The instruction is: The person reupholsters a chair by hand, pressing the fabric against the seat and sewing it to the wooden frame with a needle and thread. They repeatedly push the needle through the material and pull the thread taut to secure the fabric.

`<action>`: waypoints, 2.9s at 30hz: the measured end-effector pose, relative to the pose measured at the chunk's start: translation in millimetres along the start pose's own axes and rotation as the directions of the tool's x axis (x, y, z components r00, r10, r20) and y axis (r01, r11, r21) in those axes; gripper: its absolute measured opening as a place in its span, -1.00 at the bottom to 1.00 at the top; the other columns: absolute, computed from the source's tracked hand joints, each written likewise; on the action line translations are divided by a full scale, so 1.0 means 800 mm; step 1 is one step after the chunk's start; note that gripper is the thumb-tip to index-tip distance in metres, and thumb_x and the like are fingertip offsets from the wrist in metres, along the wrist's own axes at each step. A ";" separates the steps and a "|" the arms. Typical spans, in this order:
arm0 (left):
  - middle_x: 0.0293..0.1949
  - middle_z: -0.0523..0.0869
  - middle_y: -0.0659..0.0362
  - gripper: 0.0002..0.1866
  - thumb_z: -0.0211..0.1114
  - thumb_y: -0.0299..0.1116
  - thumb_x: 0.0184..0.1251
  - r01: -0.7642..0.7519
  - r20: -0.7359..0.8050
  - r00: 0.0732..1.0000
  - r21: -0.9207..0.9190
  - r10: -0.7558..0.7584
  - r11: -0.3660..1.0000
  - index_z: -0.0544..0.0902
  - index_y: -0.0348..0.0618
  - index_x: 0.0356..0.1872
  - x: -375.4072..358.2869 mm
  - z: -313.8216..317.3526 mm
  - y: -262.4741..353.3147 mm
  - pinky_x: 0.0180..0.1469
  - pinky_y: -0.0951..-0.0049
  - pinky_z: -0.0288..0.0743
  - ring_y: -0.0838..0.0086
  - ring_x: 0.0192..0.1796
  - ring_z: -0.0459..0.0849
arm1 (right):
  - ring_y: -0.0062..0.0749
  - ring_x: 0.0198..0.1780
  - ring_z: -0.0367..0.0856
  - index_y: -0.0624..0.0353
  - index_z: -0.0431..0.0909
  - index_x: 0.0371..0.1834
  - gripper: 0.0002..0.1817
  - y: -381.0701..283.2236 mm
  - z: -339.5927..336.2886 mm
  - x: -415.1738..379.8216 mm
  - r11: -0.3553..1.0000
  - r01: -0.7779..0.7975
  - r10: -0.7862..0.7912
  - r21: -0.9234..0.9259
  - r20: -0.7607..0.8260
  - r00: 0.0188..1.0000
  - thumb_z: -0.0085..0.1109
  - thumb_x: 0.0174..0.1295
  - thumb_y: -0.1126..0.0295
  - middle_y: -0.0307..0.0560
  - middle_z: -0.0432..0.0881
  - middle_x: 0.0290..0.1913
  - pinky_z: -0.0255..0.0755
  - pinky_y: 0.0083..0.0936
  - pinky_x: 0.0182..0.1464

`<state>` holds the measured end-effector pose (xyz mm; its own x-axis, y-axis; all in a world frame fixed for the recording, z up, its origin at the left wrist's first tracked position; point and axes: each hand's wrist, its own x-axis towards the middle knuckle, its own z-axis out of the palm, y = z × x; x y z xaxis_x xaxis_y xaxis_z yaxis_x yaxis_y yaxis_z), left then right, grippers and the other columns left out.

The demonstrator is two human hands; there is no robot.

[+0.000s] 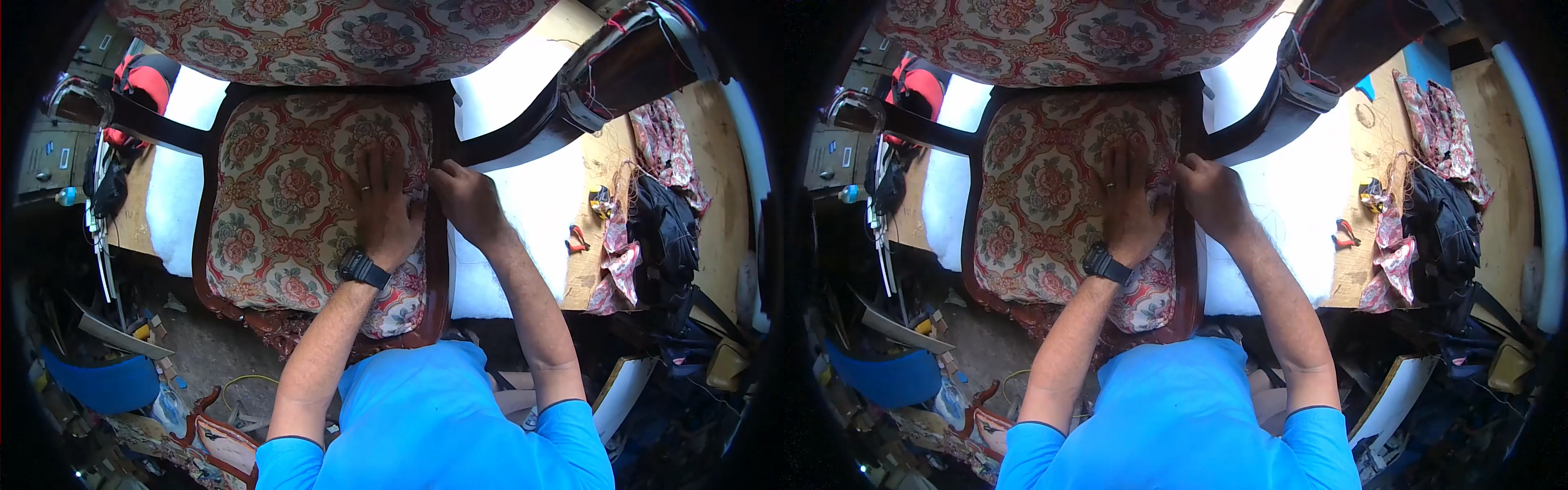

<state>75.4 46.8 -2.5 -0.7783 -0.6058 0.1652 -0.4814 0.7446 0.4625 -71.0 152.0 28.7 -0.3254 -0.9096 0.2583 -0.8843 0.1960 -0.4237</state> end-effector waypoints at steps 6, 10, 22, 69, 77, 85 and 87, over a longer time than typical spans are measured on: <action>0.66 0.32 -0.20 -0.43 0.51 -0.36 0.29 -0.140 -0.021 0.990 -0.132 0.138 0.981 0.69 0.00 0.36 -0.007 -0.010 -0.014 0.69 -0.54 -0.09 -0.23 0.76 0.12 | 0.08 -0.25 0.84 0.23 0.76 -0.25 -0.89 0.007 0.015 0.015 0.989 0.065 -0.051 0.136 -0.102 0.993 0.31 0.19 0.56 0.10 0.74 -0.17 0.76 -0.14 -0.24; 0.53 0.52 -0.05 -0.75 0.58 -0.39 0.22 -0.240 -0.060 0.970 -0.136 0.234 0.961 0.87 -0.01 -0.06 -0.008 -0.021 -0.009 0.69 -0.36 0.10 -0.12 0.66 0.33 | 0.09 -0.28 0.84 0.24 0.76 -0.34 -0.94 0.018 0.023 0.019 0.991 0.044 -0.037 0.123 -0.061 0.997 0.34 0.17 0.50 0.12 0.75 -0.21 0.77 -0.15 -0.23; 0.49 0.60 0.14 -0.82 0.57 -0.36 0.28 -0.320 -0.102 0.943 -0.026 0.316 0.947 0.90 -0.04 -0.11 -0.004 -0.009 0.004 0.67 -0.32 0.19 -0.04 0.60 0.40 | 0.11 -0.17 0.85 0.21 0.81 -0.16 -0.81 0.027 0.034 0.030 1.000 -0.001 0.000 0.022 0.043 0.999 0.44 0.20 0.38 0.09 0.79 -0.17 0.77 -0.10 -0.16; -0.51 0.41 0.08 -0.60 0.29 -0.37 0.61 0.133 0.209 0.974 -0.832 0.082 0.539 0.42 -0.31 -0.49 -0.274 -0.047 0.062 -0.25 0.21 0.36 0.29 -0.40 0.41 | -0.74 -0.44 0.30 0.20 0.64 0.20 -0.73 0.115 -0.542 -0.698 0.510 -0.234 0.860 0.828 -0.495 0.126 0.19 0.72 0.23 -0.44 0.30 -0.45 0.23 -0.66 -0.44; -0.37 0.54 0.01 -0.73 0.30 -0.38 0.63 0.035 0.201 0.954 -0.812 0.223 0.583 0.59 -0.32 -0.34 -0.251 -0.035 0.167 0.01 0.13 0.54 0.14 -0.20 0.59 | -0.83 -0.42 0.40 0.20 0.79 -0.04 -0.77 0.132 -0.306 -0.315 0.650 -0.635 0.741 0.418 -0.162 0.652 0.27 0.66 0.27 -0.46 0.54 -0.40 0.25 -0.67 -0.42; 0.17 0.81 -0.11 -0.68 0.26 -0.34 0.65 -0.052 0.346 0.905 -0.489 0.248 0.871 0.76 -0.23 0.25 -0.251 -0.016 0.227 0.53 0.05 0.50 0.02 0.42 0.69 | 0.00 0.01 0.62 0.09 0.68 -0.21 -0.89 0.153 -0.077 -0.242 1.000 -0.003 0.001 0.012 0.154 0.988 0.39 0.28 0.55 -0.03 0.71 -0.04 0.56 -0.10 0.07; 0.10 0.83 -0.09 -0.71 0.29 -0.32 0.64 0.398 0.525 0.845 -0.484 -0.106 0.779 0.78 -0.24 0.19 -0.223 -0.082 0.215 0.39 0.08 0.60 0.02 0.31 0.75 | 0.05 0.12 0.62 0.10 0.70 -0.10 -0.82 0.173 -0.056 -0.250 0.998 0.058 -0.056 -0.009 0.168 0.984 0.45 0.26 0.49 -0.02 0.68 0.13 0.55 -0.03 0.15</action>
<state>158.2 264.4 104.3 -0.8181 -0.4432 -0.3663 -0.4899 0.2036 0.8477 -143.7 377.8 -42.6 -0.2147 -0.9678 0.1317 -0.9046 0.1461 -0.4005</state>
